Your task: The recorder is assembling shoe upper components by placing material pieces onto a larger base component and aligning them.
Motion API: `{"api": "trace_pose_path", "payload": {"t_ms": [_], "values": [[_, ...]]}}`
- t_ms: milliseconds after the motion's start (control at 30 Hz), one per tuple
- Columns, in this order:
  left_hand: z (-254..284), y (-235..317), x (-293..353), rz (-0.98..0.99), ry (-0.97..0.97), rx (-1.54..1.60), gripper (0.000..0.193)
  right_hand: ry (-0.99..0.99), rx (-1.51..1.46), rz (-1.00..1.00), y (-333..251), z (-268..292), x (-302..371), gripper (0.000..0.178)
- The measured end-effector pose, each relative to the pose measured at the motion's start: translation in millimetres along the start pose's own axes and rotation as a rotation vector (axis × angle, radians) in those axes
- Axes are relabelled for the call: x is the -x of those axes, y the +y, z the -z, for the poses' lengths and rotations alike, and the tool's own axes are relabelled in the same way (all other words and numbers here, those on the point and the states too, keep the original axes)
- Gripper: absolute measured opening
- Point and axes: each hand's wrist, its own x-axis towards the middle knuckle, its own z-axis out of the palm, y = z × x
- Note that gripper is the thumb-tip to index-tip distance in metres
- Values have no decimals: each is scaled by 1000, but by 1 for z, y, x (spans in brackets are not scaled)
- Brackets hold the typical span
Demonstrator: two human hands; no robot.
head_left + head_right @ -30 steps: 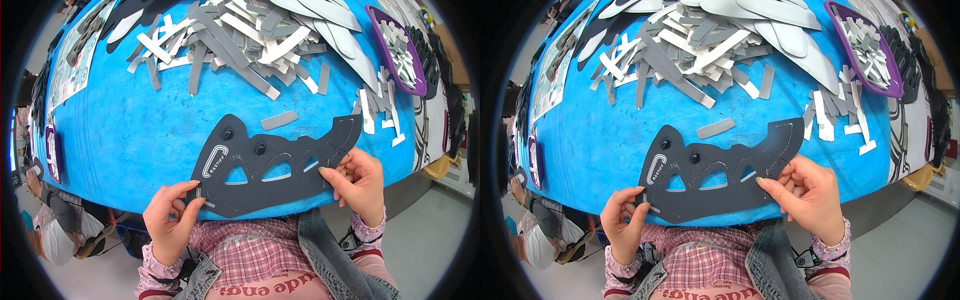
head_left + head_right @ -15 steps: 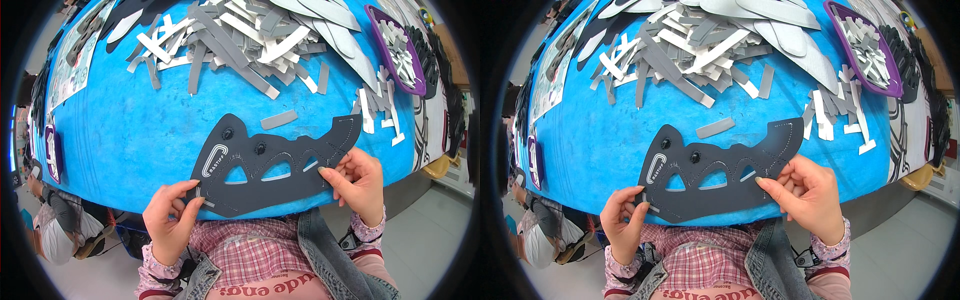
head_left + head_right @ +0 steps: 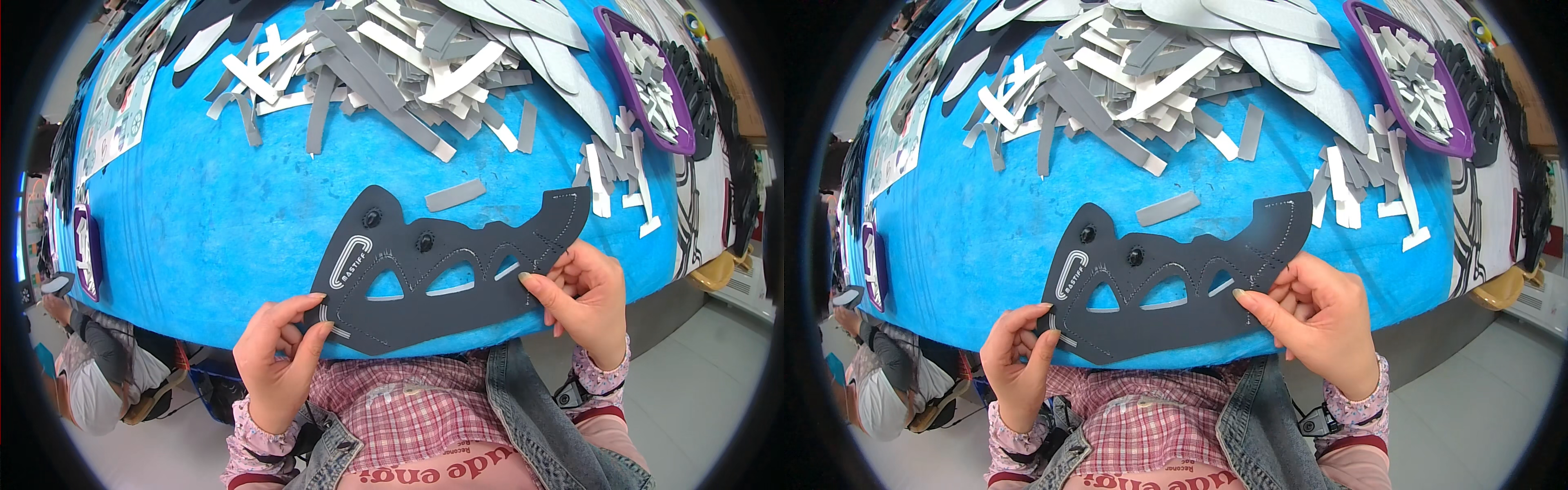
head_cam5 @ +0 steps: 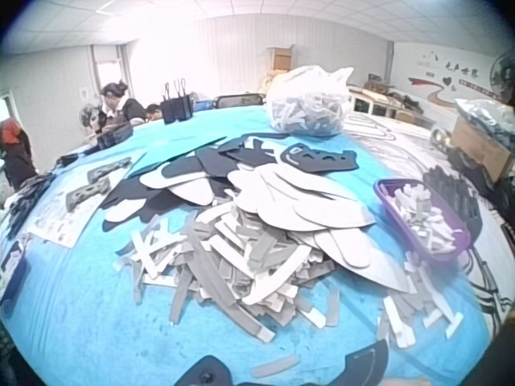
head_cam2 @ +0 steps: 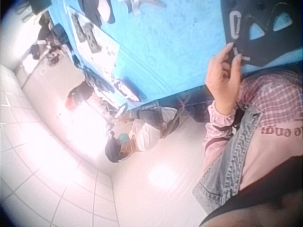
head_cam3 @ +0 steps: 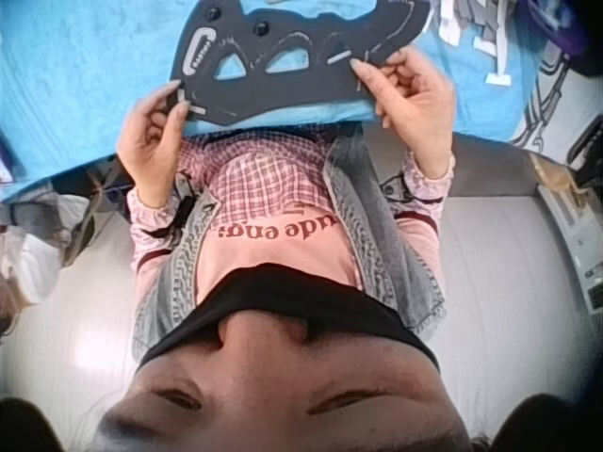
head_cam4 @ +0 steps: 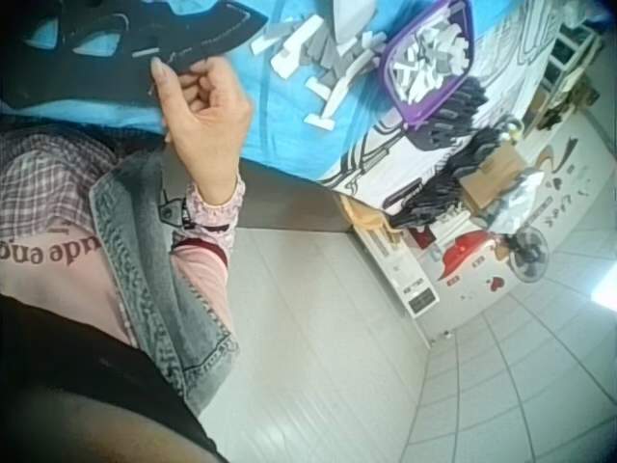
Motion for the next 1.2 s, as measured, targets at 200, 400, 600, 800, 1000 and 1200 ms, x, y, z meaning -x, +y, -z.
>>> {"api": "trace_pose_path", "payload": {"t_ms": [200, 400, 600, 800, 1000, 1200], "values": [[-1, -2, 0, -21, 11, 0, 32, 2, 13, 9, 1, 0, 0, 22], [-2, 0, 0, -7, 15, -13, 33, 12, 21, 9, 0, -1, 1, 22], [-3, 3, -1, -12, 17, -39, 33, 21, 50, 31, 1, -3, 2, 21], [-3, 8, -2, -3, 17, -66, 32, 49, 96, 59, -1, -8, 2, 21], [-5, 12, -4, -42, 12, -126, 32, 108, 230, 153, 8, -10, 3, 24], [-5, 13, -5, -52, -4, -158, 33, 367, 714, 370, -1, -22, 10, 30]]}}
